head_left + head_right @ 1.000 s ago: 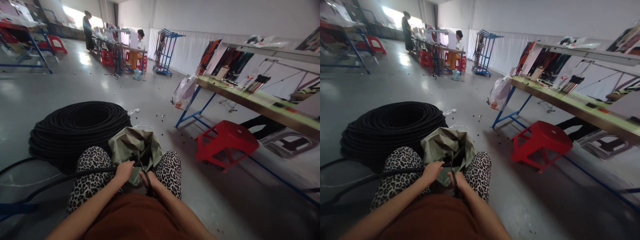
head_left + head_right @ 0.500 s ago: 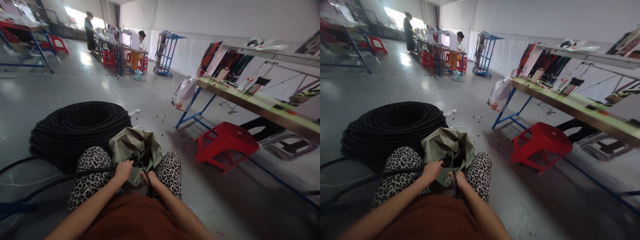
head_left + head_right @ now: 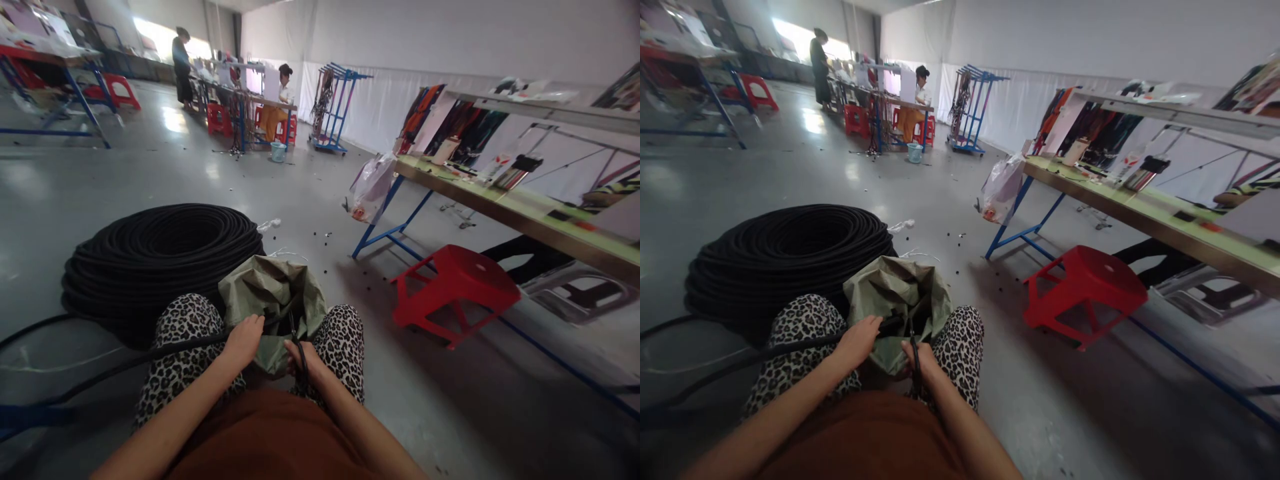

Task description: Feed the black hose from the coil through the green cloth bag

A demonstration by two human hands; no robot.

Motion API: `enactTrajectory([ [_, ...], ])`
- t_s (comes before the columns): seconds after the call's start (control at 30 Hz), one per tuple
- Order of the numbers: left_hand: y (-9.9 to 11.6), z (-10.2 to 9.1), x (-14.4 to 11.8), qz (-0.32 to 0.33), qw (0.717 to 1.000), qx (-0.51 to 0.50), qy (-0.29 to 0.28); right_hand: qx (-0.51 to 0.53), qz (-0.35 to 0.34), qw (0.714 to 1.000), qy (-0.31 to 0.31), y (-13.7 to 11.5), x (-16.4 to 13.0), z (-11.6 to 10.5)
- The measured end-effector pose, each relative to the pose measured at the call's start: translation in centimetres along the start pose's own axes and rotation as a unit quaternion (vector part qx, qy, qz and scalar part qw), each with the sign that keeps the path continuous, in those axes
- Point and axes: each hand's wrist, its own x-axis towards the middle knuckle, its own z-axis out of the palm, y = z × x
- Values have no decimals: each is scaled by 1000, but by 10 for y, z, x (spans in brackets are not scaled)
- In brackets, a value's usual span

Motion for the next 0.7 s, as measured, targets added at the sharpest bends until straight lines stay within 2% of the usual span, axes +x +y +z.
enactTrajectory([
  [0.1,-4,-13,-1,-22,1000,-3,-1,-1,2,1000,14,-4,-2,1],
  [0.2,-9,-30,-3,-27,999,-18,32,-2,-5,1000,21,-6,-3,2],
  [0.37,-19,-47,-3,-31,994,-100,44,-4,-37,999,7,-4,-4,1],
  [0.5,-21,-35,3,-17,983,-154,103,-9,-76,997,8,-1,-3,-1],
  [0.7,-19,4,5,-30,983,-139,115,-63,-89,994,31,2,0,-4],
])
